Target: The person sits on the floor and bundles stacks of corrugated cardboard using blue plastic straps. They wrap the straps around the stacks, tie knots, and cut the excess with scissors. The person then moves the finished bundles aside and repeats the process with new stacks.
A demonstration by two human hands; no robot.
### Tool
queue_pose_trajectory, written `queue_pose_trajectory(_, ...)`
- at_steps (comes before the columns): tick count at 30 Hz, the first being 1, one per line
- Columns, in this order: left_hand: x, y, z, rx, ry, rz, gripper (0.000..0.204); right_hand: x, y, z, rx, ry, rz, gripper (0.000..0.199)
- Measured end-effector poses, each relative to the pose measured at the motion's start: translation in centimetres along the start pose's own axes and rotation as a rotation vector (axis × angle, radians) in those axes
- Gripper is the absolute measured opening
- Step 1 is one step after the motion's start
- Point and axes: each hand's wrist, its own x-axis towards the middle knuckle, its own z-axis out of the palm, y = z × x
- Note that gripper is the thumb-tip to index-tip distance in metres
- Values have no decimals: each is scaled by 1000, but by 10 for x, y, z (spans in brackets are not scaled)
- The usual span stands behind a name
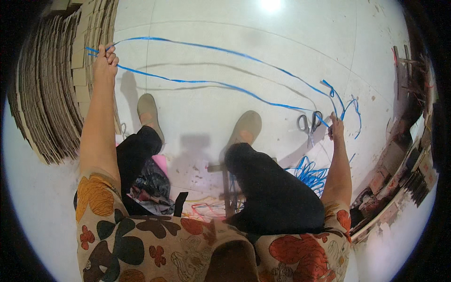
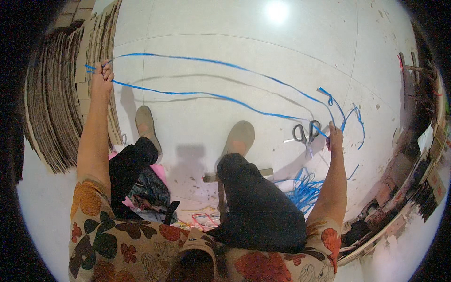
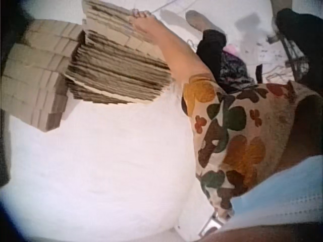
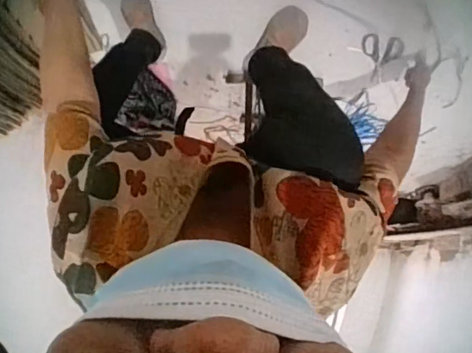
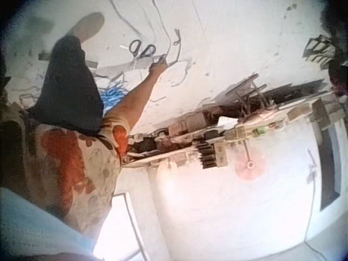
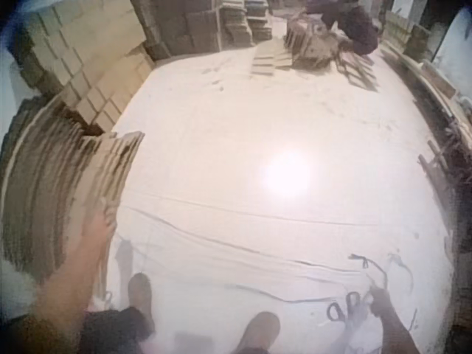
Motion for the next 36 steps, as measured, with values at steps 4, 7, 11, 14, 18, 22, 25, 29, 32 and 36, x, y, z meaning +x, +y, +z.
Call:
queue_pose_trajectory(4, 33, -16, 14, 36, -27, 6, 35, 9, -44, -5, -28, 101, 103, 67)
queue_pose_trajectory(7, 47, -34, 19, 80, -14, -16, 33, 28, -51, -5, -98, 151, 77, 71)
queue_pose_trajectory(11, 72, -51, -13, 370, 83, -47, 45, 34, -83, 11, -155, 198, 35, 56)
queue_pose_trajectory(14, 64, -89, 4, 794, 257, 34, 69, 51, -55, -2, -585, 298, -110, 46)
queue_pose_trajectory(18, 31, -95, -1, 1312, 417, 285, 94, 43, -56, 9, -747, 449, -349, 34)
queue_pose_trajectory(22, -5, -121, 30, 1560, -89, 1051, 43, 24, -84, 30, -736, 674, -602, 27)
queue_pose_trajectory(25, -37, -154, 87, 1333, -715, 812, 22, 17, -96, 40, -782, 666, -728, 21)
queue_pose_trajectory(29, -74, -177, 141, 1466, -739, 598, 12, 32, -71, 36, -463, 817, -534, 15)
queue_pose_trajectory(32, -52, -196, 135, 1409, -758, 627, 10, 51, -34, 8, -355, 805, -494, 15)
queue_pose_trajectory(36, -46, -186, 146, 1457, -773, 650, 15, 54, 3, -13, -690, 642, -579, 18)
